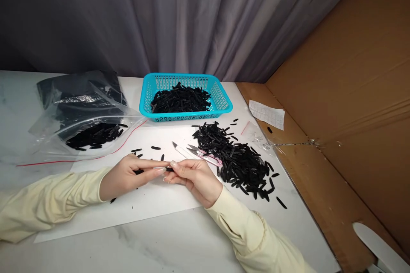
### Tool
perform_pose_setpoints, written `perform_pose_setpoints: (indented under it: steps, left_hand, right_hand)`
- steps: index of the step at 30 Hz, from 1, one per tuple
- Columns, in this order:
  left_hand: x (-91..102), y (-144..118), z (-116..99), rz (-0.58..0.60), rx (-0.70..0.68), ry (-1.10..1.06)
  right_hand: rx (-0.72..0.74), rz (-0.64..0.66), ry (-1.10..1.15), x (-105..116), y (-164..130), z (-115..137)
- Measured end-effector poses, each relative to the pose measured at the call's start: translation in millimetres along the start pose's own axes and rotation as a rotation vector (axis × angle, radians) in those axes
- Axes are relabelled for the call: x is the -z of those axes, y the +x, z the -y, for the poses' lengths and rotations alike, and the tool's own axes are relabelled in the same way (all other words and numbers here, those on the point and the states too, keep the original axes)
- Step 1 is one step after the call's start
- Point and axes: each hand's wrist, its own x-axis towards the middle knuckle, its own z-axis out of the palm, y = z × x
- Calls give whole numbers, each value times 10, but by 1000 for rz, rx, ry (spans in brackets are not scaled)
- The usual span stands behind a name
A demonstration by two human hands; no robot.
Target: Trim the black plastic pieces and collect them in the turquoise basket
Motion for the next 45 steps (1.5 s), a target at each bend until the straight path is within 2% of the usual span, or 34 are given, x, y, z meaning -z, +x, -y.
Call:
perform_pose_setpoints:
  steps: [5, 13, 18, 20, 24, 29, 31, 35, 37, 40, 43, 45]
  left_hand:
    - [-4, -28, -12, -6, -48, 42]
    - [-12, -53, 10, -66, -209, 165]
    - [-21, -61, 35, -112, -314, 139]
    - [-20, -63, 34, -107, -313, 128]
    - [-10, -61, 15, -37, -173, 68]
    - [36, 7, -63, -5, 193, -351]
    - [73, 54, -96, 17, 351, -583]
    - [160, 126, -132, 209, 649, -1019]
    - [192, 139, -144, 256, 719, -1162]
    - [217, 140, -162, 258, 764, -1297]
    - [213, 132, -163, 228, 783, -1373]
    - [196, 125, -149, 201, 808, -1395]
  right_hand:
    - [27, 15, 4, -23, -13, 2]
    - [66, 31, -6, -45, -24, -4]
    - [53, 59, 0, -31, -27, -6]
    - [47, 61, 6, -27, -28, -5]
    - [54, 47, 19, -10, -14, -19]
    - [117, -50, -66, -17, -42, 63]
    - [228, -122, -173, -59, -63, 220]
    - [584, -278, -516, -154, 60, 762]
    - [750, -319, -690, -167, 235, 1037]
    - [771, -308, -1066, -179, 466, 1259]
    - [826, -248, -1387, -304, 433, 1166]
    - [832, -99, -1431, -451, 271, 982]
